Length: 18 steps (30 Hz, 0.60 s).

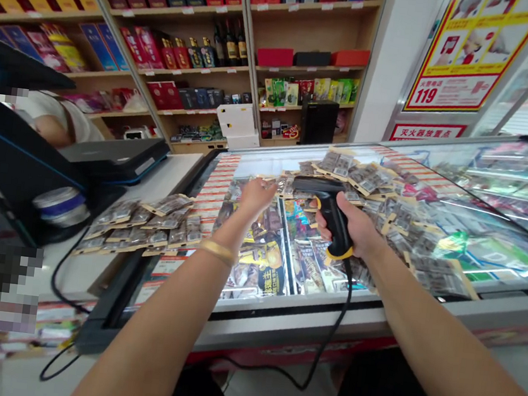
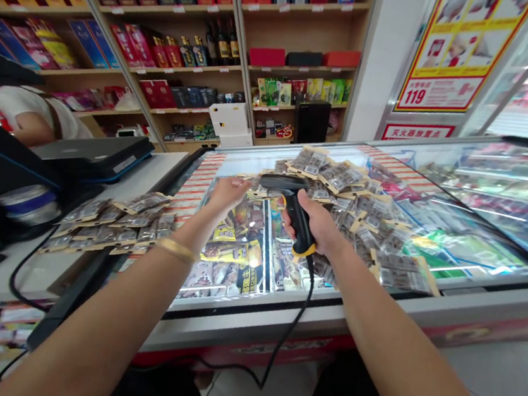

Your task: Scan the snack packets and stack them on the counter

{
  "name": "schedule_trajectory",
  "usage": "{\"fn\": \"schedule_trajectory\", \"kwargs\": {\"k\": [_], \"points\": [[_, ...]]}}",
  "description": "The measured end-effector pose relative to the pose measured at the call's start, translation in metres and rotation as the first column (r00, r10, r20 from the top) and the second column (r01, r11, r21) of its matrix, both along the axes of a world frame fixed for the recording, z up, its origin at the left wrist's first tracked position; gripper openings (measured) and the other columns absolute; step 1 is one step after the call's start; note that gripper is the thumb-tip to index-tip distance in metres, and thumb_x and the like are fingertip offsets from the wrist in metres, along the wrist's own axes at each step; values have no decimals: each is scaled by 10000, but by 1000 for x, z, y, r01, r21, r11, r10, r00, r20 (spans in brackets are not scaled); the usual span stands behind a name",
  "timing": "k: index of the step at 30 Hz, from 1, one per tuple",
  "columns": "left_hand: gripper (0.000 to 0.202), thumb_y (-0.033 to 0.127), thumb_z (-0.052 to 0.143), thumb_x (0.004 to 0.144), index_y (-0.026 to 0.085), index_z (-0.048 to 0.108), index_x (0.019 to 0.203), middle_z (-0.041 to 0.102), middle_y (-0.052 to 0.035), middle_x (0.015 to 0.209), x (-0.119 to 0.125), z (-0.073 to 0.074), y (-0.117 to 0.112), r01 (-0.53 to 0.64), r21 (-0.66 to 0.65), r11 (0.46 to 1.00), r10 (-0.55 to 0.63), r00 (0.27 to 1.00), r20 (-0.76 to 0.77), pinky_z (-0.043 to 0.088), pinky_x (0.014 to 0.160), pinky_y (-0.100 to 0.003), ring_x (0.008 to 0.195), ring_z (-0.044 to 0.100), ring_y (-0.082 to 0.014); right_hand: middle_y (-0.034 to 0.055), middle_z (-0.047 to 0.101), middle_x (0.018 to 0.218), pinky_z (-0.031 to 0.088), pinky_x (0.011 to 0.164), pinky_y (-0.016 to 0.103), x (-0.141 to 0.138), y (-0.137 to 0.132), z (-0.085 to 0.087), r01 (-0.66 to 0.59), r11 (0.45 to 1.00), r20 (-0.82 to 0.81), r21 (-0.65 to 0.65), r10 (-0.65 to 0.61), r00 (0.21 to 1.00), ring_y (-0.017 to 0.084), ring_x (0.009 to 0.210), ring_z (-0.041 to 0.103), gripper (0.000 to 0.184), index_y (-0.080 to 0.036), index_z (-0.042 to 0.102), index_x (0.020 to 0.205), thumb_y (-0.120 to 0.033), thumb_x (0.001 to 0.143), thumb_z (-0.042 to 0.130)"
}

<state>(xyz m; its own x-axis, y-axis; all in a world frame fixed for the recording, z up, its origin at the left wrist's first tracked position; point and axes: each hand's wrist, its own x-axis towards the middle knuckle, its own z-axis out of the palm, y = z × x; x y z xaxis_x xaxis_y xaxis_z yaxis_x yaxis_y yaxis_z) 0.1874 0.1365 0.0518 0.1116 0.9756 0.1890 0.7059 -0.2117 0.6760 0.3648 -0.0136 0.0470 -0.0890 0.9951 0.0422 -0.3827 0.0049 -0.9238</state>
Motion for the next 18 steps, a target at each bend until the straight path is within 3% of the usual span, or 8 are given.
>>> {"fn": "schedule_trajectory", "kwargs": {"k": [5,11,13,15,18], "points": [[321,468,657,799,210,591,621,667,-75,723,17,-1,1,-61,-98,993,57,997,-48,427,706,-322,836,672,-264,-26,553,601,384,398,228,-7,2,-5,11,999,27,-34,-10,1000,106,421,470,627,-156,627,1039,-724,783,694],[382,357,735,775,232,456,545,504,-8,566,2,-3,-9,-71,-222,973,125,963,238,473,725,-358,724,639,-238,-24,553,592,391,402,222,-8,1,-5,23,1000,25,-16,-22,999,103,425,475,638,-157,636,1019,-741,771,701],[359,313,720,810,226,456,584,517,-2,583,-10,-5,-15,4,-290,957,123,899,420,521,763,-385,686,629,-204,-16,561,595,383,402,227,-8,0,-4,28,1000,41,-9,-28,999,106,428,479,648,-154,637,1011,-745,757,709],[327,259,719,828,216,460,633,545,10,623,-23,-9,-22,109,-324,940,116,789,603,568,826,-394,657,622,-152,-13,563,594,371,400,232,-9,-1,-4,29,1000,64,4,-29,998,108,428,476,657,-152,636,1006,-747,739,721],[298,200,736,827,206,459,718,528,60,642,-37,-19,-32,169,-275,946,105,643,758,599,930,-395,638,623,-89,-15,562,599,369,402,231,-10,-4,-4,11,1000,89,13,-12,996,106,432,476,708,-158,628,993,-776,672,754]]}}
